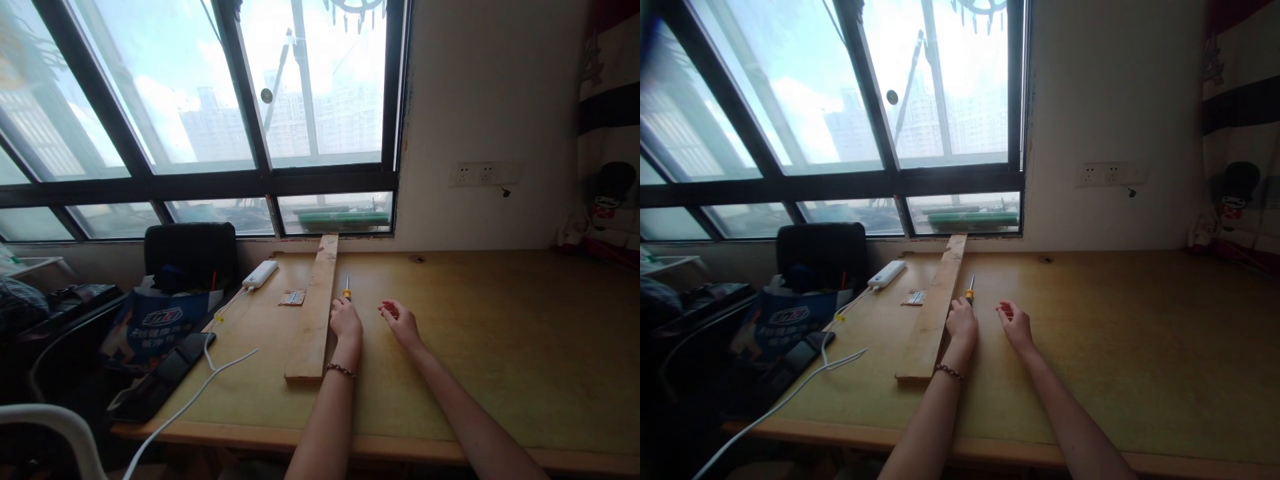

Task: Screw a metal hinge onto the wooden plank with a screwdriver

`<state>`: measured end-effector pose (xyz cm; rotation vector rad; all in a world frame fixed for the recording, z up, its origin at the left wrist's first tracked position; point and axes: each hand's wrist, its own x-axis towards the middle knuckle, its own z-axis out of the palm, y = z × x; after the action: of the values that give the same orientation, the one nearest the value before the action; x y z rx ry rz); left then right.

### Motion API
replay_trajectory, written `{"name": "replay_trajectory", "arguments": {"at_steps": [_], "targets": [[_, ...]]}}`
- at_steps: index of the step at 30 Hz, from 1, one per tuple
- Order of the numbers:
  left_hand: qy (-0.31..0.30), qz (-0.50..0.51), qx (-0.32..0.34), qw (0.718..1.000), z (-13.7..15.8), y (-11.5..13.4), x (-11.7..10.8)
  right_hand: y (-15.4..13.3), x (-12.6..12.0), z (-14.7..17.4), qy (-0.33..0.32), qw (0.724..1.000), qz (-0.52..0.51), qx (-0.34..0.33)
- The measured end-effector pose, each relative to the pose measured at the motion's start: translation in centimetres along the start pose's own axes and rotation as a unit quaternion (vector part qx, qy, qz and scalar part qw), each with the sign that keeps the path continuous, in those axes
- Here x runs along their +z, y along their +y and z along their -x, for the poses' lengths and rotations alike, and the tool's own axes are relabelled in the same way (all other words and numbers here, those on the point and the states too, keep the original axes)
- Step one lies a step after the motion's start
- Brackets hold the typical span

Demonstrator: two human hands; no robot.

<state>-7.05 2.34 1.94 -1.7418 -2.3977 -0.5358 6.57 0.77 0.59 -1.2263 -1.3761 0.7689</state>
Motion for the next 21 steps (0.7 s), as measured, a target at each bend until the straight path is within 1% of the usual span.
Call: {"name": "replay_trajectory", "arguments": {"at_steps": [2,4,6,7,11,21], "targets": [[0.018,-0.007,0.031,0.999,0.4,0.3,-0.5,0.1,0.0,-0.1,0.004,1.0,0.004,-0.003],[0.026,-0.006,0.077,0.997,0.7,0.5,-0.8,0.1,-0.1,-0.1,0.007,1.0,0.005,-0.004],[0.022,-0.001,0.113,0.993,0.8,0.6,-0.8,0.1,-0.1,-0.1,0.008,1.0,0.003,-0.002],[0.018,-0.001,0.119,0.993,0.7,0.5,-0.8,0.1,-0.1,-0.1,0.008,1.0,0.002,-0.001],[0.02,-0.003,0.1,0.995,0.4,0.4,-0.1,0.1,-0.1,0.0,0.005,1.0,-0.004,0.001],[0.071,-0.007,0.087,0.994,-0.7,-0.4,1.3,0.4,-0.1,-0.1,0.005,1.0,-0.007,0.007]]}}
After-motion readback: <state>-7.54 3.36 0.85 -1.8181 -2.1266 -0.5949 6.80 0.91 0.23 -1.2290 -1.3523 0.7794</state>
